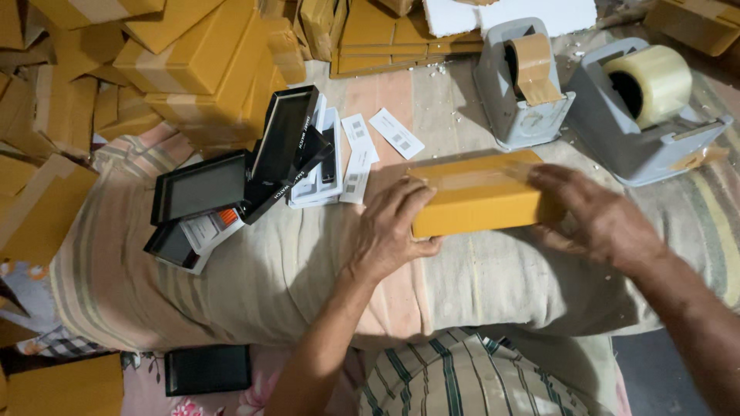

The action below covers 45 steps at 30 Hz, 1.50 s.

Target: The person folds a small cardboard box and sets it aside. Then they open a white smartwatch box, remove the watch, strap, and charger, and place them into a white tray. They use a tape dispenser to apply clear tape to secure the items in the tray, then close the box and place a label on top.

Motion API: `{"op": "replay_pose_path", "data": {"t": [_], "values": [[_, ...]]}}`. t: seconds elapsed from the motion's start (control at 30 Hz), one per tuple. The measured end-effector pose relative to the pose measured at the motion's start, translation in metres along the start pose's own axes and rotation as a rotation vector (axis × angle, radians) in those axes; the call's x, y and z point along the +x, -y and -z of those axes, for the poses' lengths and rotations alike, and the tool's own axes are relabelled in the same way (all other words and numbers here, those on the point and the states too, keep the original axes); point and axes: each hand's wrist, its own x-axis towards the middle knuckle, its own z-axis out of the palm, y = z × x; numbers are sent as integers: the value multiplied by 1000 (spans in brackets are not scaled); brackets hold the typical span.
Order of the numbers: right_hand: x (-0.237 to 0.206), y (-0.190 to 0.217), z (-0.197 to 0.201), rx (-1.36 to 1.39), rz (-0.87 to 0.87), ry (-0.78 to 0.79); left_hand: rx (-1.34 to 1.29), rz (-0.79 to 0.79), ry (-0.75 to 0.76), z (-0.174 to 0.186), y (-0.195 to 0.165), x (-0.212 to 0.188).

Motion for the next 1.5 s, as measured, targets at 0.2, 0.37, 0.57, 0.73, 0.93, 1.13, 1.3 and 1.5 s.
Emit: {"op": "replay_pose_path", "data": {"t": [0.2,0.37,0.57,0.73,0.93,1.13,1.3,1.5], "values": [[2,-16,30,652,-225,11,-445,508,-107,-1,-10,16],[23,-2,-16,58,-197,-31,-290,831,21,-33,-12,13],[46,84,-67,18,83,-377,-970,818,-277,-61,-1,-8],[87,169,-71,-104,161,28,-1204,946,-349,-49,15,-21],[87,156,-64,-56,211,24,-998,890,-247,-50,25,-20],[62,60,-53,-115,16,-132,281,472,343,-69,-15,20],[40,25,-59,-39,-126,-256,254,450,347,-89,-58,60],[28,44,-50,20,-264,-257,293,481,279,-89,-53,57]]}}
